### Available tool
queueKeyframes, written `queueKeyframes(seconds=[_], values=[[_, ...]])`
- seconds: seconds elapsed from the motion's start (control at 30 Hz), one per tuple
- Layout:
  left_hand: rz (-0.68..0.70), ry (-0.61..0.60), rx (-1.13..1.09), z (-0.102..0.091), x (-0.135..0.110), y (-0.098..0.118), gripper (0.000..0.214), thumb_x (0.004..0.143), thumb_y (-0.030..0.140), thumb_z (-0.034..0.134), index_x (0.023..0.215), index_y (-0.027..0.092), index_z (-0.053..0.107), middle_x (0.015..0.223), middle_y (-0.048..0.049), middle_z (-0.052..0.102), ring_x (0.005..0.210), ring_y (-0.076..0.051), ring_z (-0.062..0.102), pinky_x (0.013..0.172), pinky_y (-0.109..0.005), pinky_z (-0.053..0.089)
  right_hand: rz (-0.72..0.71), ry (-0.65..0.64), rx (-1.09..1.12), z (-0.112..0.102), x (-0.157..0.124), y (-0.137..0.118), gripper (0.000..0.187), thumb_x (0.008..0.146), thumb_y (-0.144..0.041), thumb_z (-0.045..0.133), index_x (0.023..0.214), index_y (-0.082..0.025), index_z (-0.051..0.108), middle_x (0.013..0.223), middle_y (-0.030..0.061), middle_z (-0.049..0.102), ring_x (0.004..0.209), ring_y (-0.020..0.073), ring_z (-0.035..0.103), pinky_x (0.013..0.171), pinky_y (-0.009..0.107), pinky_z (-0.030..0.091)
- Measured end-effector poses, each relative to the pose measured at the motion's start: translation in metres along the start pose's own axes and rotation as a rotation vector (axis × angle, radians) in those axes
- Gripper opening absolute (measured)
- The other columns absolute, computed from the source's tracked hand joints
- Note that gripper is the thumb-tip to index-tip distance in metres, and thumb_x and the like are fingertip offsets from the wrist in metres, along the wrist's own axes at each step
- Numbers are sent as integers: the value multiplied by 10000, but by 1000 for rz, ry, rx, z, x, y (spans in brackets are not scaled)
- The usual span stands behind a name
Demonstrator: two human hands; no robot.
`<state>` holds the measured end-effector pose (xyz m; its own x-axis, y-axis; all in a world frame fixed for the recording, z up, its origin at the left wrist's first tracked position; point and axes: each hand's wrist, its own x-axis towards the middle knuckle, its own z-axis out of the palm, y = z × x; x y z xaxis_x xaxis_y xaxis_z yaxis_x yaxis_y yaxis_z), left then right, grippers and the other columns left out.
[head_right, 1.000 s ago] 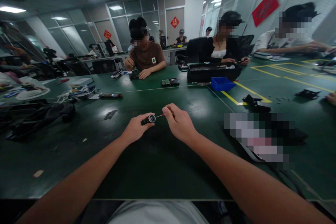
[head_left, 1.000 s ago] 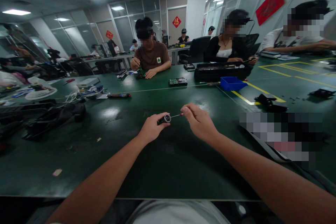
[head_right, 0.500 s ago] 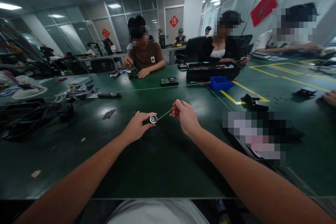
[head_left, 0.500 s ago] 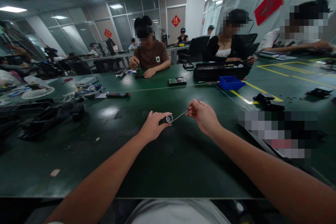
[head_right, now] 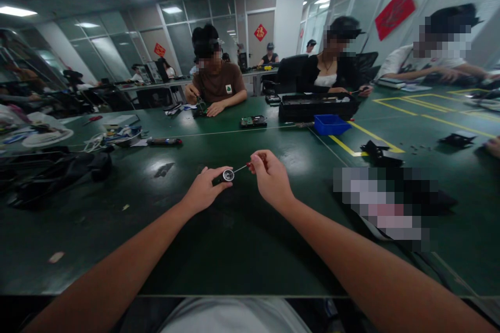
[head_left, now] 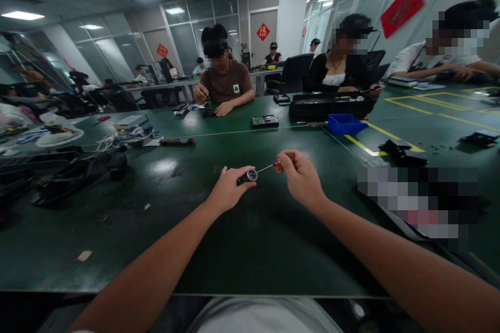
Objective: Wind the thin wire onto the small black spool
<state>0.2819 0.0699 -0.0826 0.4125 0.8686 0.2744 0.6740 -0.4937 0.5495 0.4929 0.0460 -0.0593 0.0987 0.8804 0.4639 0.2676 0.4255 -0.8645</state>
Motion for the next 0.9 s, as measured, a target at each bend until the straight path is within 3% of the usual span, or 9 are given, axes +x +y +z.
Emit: queueKeyframes(seconds=[0.1,0.27,0.47,0.67,0.9], values=[[-6,5,0,-1,0,-1,400,903,374,643,1295,311,592,1241,-35,672,1151,-261,588,1173,-599,169,-25,-15,-85,-2,-2,-3,258,941,-450,521,916,-210,611,780,45,696,714,192,652,673,332,494],[1,-1,4,0,-1,0,398,895,371,657,1285,313,600,1261,-36,664,1177,-265,576,1165,-596,184,-59,-15,-308,-6,-3,-6,341,864,-517,633,699,-222,593,602,1,626,542,153,557,532,286,395],[-3,8,6,1,-1,-3,384,890,348,667,1268,304,616,1254,-41,669,1176,-267,579,1158,-591,200,-123,-124,-255,-5,-4,-6,151,932,-314,508,909,-220,625,796,30,700,725,190,647,664,317,465],[-4,17,5,2,-1,-5,388,888,344,670,1271,312,613,1253,-35,669,1183,-266,577,1159,-591,197,-39,-125,-359,-6,-1,-5,350,978,-453,438,828,-218,649,597,-5,598,555,173,569,548,303,374],[-18,17,27,0,-2,-3,382,888,334,668,1264,296,619,1243,-44,672,1157,-264,584,1148,-576,236,-77,-156,-316,-4,-1,-3,187,955,-333,463,1050,-219,578,769,20,657,660,186,607,605,308,418]])
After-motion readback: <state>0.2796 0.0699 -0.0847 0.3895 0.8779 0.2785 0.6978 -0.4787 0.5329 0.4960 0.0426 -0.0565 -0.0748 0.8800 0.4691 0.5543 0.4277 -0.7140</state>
